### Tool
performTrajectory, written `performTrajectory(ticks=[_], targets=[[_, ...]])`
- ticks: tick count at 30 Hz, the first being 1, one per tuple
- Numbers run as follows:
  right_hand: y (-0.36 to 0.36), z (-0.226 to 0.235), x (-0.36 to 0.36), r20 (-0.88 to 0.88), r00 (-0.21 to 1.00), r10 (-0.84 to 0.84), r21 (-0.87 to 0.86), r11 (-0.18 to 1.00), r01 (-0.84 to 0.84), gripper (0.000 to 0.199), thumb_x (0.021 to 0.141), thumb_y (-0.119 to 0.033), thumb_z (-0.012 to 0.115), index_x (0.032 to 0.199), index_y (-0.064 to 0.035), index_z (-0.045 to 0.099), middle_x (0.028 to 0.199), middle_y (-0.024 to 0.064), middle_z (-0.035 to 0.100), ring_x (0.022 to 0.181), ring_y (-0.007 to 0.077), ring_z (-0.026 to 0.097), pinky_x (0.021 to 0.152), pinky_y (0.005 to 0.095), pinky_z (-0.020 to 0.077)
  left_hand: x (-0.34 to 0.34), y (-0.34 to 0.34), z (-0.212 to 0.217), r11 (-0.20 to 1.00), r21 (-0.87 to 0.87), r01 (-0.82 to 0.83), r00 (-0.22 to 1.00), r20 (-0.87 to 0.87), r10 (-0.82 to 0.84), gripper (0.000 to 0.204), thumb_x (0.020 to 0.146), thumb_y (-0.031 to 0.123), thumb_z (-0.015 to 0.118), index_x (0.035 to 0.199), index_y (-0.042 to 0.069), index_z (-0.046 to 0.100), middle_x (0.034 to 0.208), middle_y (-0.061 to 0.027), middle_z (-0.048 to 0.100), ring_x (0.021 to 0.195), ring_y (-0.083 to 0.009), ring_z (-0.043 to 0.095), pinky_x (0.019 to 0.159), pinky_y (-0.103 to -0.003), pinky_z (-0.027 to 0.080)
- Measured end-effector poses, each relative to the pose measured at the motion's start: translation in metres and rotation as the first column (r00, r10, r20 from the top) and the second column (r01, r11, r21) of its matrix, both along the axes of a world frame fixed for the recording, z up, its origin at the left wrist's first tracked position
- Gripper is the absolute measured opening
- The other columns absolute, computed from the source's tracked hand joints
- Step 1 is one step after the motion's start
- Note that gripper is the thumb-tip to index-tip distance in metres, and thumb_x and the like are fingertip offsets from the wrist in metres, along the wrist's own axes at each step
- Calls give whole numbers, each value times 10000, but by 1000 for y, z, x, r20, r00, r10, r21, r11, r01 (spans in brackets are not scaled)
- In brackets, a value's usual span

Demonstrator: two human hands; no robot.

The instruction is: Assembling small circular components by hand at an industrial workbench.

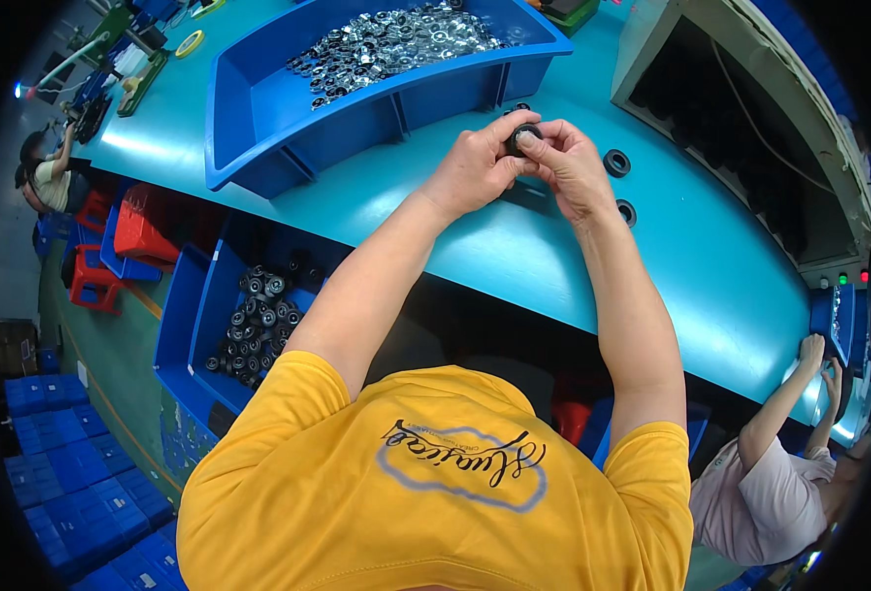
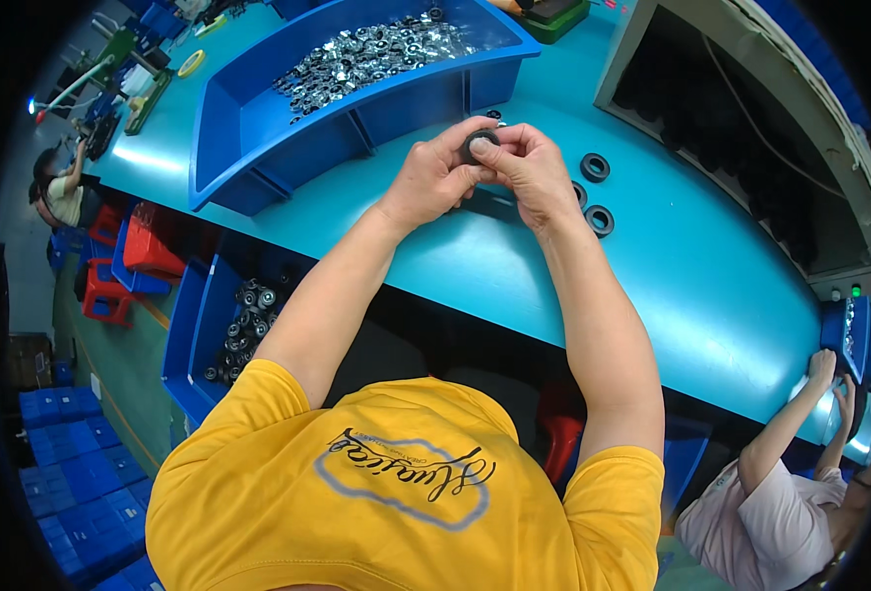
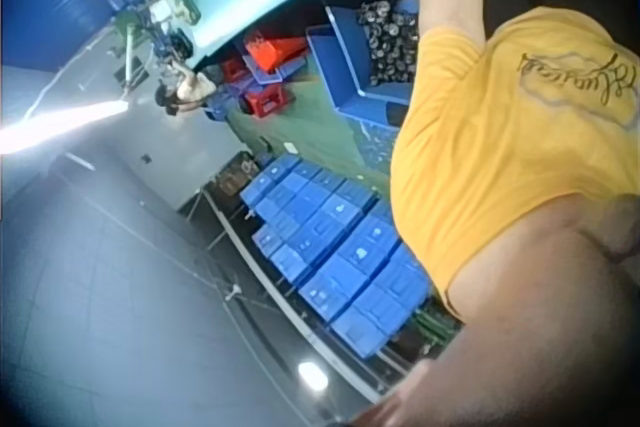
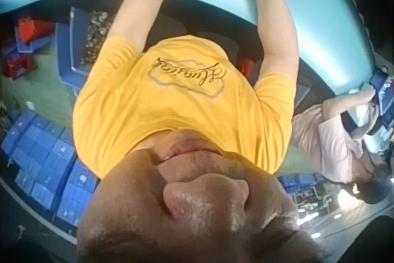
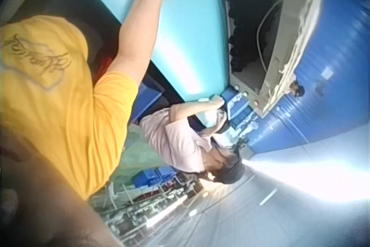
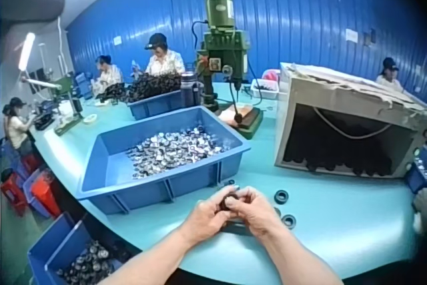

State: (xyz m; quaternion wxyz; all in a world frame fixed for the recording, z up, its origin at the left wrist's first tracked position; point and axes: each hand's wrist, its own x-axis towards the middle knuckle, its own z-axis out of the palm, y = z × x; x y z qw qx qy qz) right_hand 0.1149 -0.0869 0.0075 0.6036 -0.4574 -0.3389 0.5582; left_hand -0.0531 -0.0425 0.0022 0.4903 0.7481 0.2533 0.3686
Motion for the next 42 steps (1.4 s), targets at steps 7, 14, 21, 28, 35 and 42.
performTrajectory(ticks=[7,14,21,28,35,42], targets=[[-1,-12,-17,353,901,-251,145,966,212,281,851,-83,833,1016,-6,618,881,57,655,795,129,649,687,269,559,4,-4,-7,984,152,-88,995,-28,93,572,894,-39,576,1447,101,542,819,-61,733,614,-98,609,588,-265,526],[1,-6,3,91,995,36,46,998,-40,285,912,-171,804,1074,-8,635,975,60,678,849,132,668,736,300,590,1,1,-3,999,53,-7,999,34,5,518,919,4,654,1422,84,557,776,-26,697,602,-70,595,524,-237,483],[-3,5,3,65,997,45,30,998,-47,296,924,-189,795,1105,-11,643,1006,66,690,923,147,680,809,319,595,-1,-3,12,973,-223,61,995,93,-41,452,933,55,707,1368,68,585,703,-2,616,581,-66,556,486,-248,449],[-1,-9,-12,203,967,-157,160,979,125,260,885,-118,813,1029,0,632,908,55,678,844,124,660,758,284,572,1,1,-6,1000,4,-24,999,23,24,471,955,54,688,1410,108,577,800,3,691,594,-47,566,500,-217,462],[3,-16,-8,132,985,-109,156,984,88,261,900,-153,806,1028,0,638,927,53,674,846,118,650,774,285,570,3,3,-9,999,37,5,993,117,-9,444,979,97,681,1412,129,586,822,-17,700,613,-65,574,527,-234,475],[2,-7,4,81,996,-33,144,989,21,322,957,-277,768,1097,-5,667,1017,76,708,901,144,682,810,296,583,-4,3,10,967,-239,89,993,96,-68,369,1065,253,586,1413,131,592,739,19,578,625,-59,564,522,-224,477]])
